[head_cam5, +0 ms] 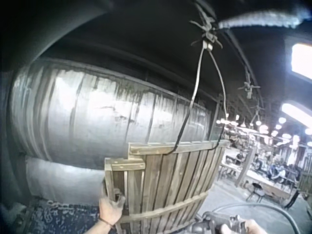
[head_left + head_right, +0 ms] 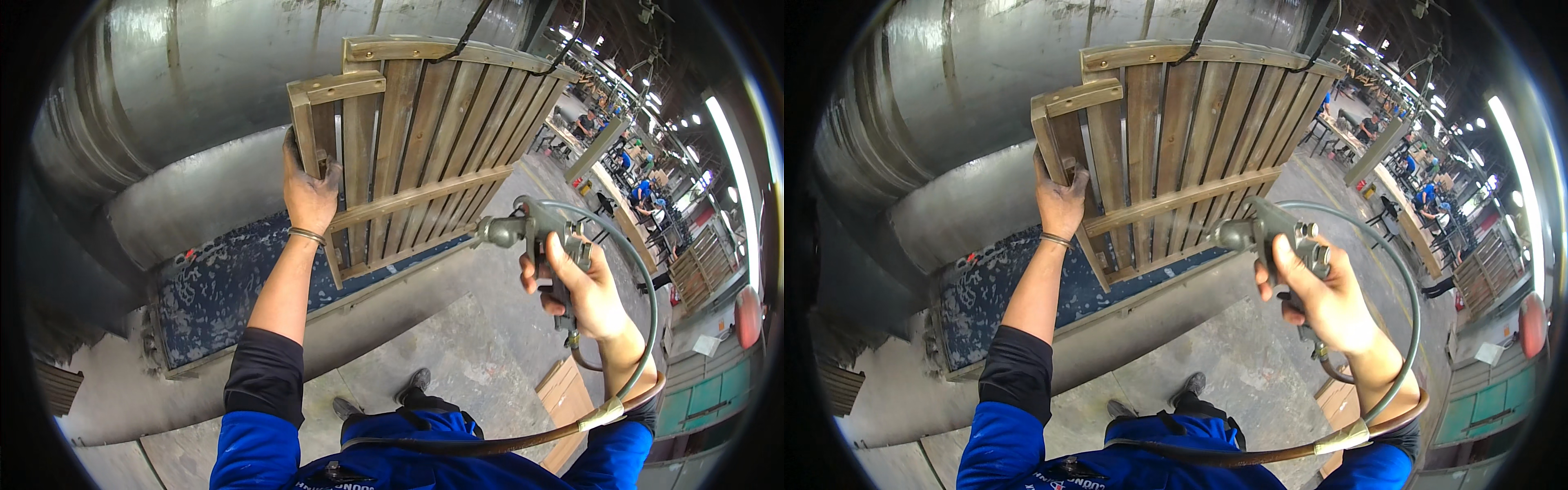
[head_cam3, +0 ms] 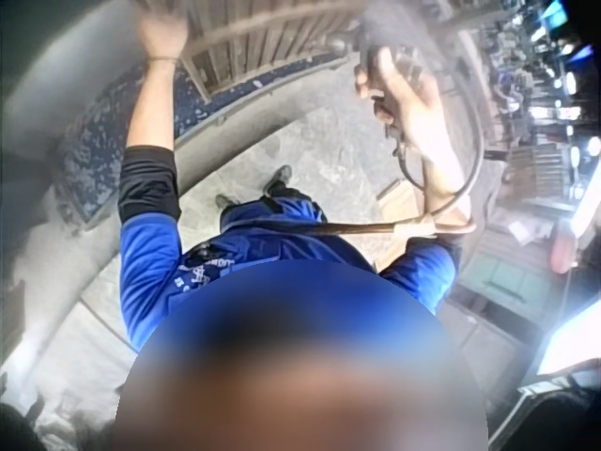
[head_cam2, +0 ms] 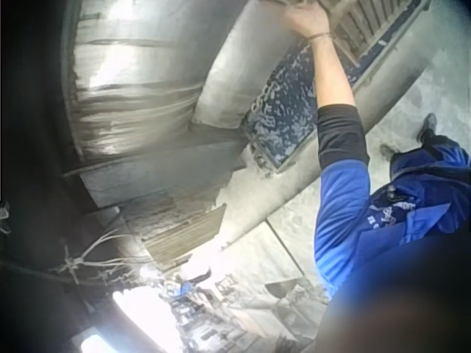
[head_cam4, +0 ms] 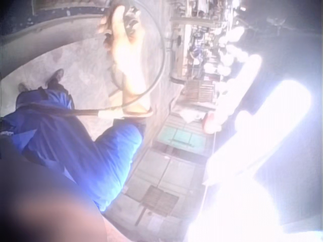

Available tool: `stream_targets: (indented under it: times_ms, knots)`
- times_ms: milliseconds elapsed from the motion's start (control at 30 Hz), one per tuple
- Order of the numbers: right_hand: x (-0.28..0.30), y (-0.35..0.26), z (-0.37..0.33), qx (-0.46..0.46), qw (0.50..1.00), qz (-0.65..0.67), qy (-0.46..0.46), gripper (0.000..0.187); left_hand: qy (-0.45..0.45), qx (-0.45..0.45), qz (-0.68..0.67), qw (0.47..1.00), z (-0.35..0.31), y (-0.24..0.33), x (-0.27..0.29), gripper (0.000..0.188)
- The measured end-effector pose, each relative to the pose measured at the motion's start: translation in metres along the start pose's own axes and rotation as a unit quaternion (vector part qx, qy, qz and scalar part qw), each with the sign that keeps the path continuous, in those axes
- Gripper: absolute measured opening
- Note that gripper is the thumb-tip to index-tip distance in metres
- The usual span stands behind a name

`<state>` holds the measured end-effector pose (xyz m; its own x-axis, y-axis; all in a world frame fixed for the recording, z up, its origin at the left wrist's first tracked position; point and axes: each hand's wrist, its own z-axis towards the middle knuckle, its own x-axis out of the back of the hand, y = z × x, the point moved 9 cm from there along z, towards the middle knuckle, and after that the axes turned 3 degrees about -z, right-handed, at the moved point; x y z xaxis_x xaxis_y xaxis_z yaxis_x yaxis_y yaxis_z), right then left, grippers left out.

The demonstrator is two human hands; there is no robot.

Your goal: The person uses a spray gun to apply a coating to hanging wooden slatted panels in a factory. They repeatedly pick up each panel, spray both sides, and return it to the hanging rack, working through multiple units in sequence.

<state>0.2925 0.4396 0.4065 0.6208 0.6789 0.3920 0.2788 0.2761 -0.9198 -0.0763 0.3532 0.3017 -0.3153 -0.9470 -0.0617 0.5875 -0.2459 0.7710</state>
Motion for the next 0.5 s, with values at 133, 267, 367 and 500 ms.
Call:
stream_targets:
  times_ms: [133,267,367,500]
  knots:
    - [0.043,0.016,0.016,-0.035,0.992,-0.047,0.115,0.029,-0.034,0.018,-0.027,0.999,0.001,-0.004,-0.003,0.073]
    - [0.098,0.033,0.025,-0.06,0.977,-0.066,0.196,0.03,-0.028,0.006,-0.051,0.998,0.003,-0.006,-0.001,0.074]
    - [0.139,0.051,0.026,-0.078,0.959,-0.085,0.259,0.033,-0.029,0.001,-0.035,0.999,0.006,-0.009,0.0,0.074]
    - [0.185,0.073,0.019,-0.067,0.937,-0.083,0.334,0.034,-0.018,0.015,-0.043,0.999,0.006,-0.023,-0.002,0.074]
